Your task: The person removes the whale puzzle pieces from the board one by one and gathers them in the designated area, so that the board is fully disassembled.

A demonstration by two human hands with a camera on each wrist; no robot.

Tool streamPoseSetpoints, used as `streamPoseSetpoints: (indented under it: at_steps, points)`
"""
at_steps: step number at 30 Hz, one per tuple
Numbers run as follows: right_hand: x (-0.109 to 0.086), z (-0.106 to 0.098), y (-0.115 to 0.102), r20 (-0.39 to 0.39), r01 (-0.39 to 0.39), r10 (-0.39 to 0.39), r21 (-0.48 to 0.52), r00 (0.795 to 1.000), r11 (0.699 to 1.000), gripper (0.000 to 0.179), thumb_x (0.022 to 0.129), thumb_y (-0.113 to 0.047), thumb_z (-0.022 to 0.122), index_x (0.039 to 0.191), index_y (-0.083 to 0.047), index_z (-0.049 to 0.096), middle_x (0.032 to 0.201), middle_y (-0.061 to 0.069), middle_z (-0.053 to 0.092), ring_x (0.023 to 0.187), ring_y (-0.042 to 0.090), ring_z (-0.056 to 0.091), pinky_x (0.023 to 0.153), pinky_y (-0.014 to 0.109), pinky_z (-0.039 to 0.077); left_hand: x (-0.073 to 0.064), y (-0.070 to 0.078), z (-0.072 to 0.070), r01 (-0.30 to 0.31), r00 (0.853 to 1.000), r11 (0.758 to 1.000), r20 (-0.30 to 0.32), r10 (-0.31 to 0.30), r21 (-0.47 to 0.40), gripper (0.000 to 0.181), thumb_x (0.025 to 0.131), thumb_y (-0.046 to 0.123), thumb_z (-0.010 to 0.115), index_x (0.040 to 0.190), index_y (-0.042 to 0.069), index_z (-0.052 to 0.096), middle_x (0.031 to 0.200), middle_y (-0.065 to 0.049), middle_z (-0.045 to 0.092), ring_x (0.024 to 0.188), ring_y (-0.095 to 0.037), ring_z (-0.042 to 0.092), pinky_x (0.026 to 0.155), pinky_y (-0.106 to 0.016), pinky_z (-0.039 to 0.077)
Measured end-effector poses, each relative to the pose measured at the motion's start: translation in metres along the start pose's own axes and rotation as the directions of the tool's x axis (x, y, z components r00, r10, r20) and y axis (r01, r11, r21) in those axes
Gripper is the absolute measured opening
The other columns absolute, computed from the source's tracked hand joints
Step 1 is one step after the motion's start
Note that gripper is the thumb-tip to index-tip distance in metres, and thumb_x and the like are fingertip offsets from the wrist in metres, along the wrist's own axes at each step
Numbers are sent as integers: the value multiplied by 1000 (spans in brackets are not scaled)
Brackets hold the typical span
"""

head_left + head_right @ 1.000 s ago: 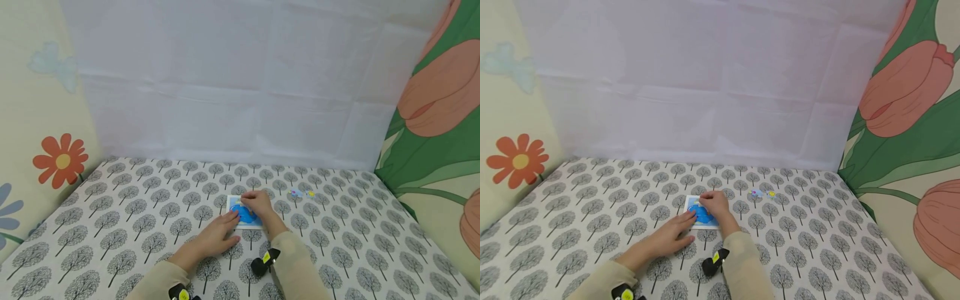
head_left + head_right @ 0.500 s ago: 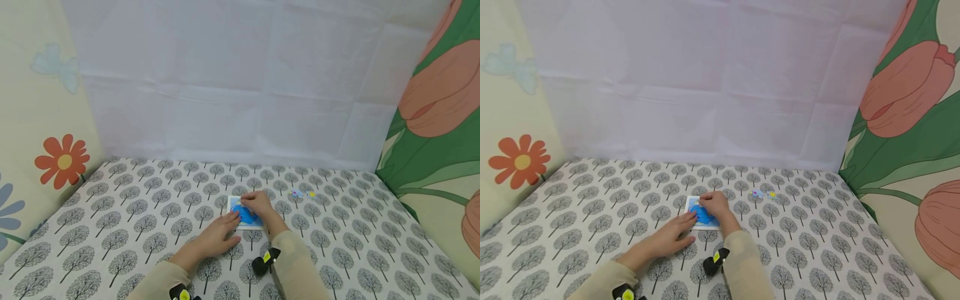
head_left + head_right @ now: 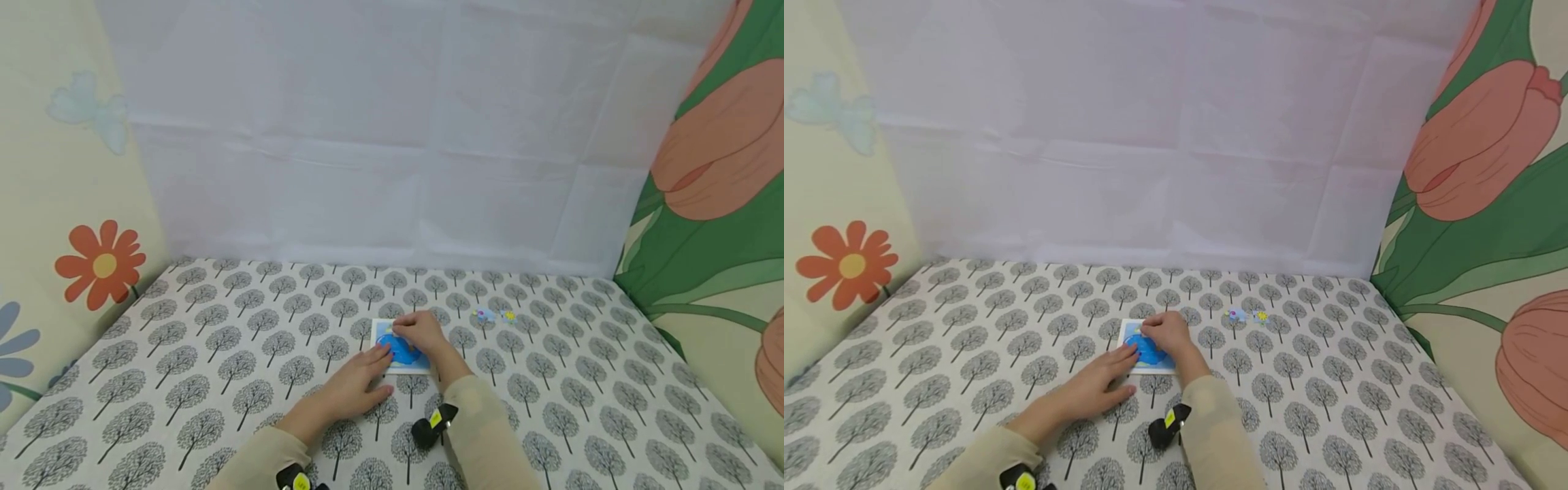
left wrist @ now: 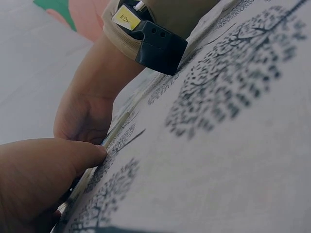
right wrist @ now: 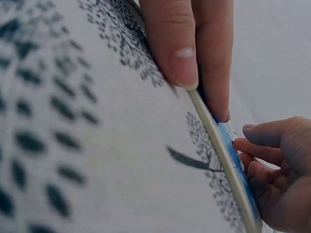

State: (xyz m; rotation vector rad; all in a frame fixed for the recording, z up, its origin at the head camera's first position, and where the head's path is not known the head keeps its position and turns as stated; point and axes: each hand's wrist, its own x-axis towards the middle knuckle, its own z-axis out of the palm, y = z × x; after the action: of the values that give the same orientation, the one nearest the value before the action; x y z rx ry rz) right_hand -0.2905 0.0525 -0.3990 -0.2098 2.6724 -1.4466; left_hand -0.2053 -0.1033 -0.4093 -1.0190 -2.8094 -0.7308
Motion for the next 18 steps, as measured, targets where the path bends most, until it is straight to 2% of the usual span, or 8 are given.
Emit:
streamPoseSetpoints:
  at_steps: [5, 10, 18]
  points:
    - [0, 0, -2, 14, -30, 29, 16, 999, 999, 19, 78, -17, 62, 93, -5, 67, 86, 6, 60, 62, 14, 51, 50, 23, 43, 0, 0, -1, -1, 1000, 1000, -4, 1, -10, 55, 84, 27, 54, 125, -7, 40, 134, -18, 29, 123, -31, 23, 99, -44, 19]
    - [1, 1, -1, 7, -54, 54, 19, 998, 998, 18, 78, -17, 62, 93, -7, 66, 90, 5, 60, 75, 16, 53, 60, 25, 45, 0, 0, -1, -7, 1000, 1000, -4, 6, -11, 55, 84, 27, 54, 125, -7, 40, 134, -18, 29, 123, -31, 23, 99, -44, 19]
    - [3, 5, -1, -55, -56, 57, 14, 997, 998, 17, 79, -18, 61, 91, -8, 66, 87, 4, 61, 76, 16, 53, 61, 26, 45, 0, 1, -2, -11, 1000, 1000, -6, 11, -20, 55, 84, 26, 54, 125, -7, 39, 134, -19, 29, 123, -31, 23, 99, -44, 20]
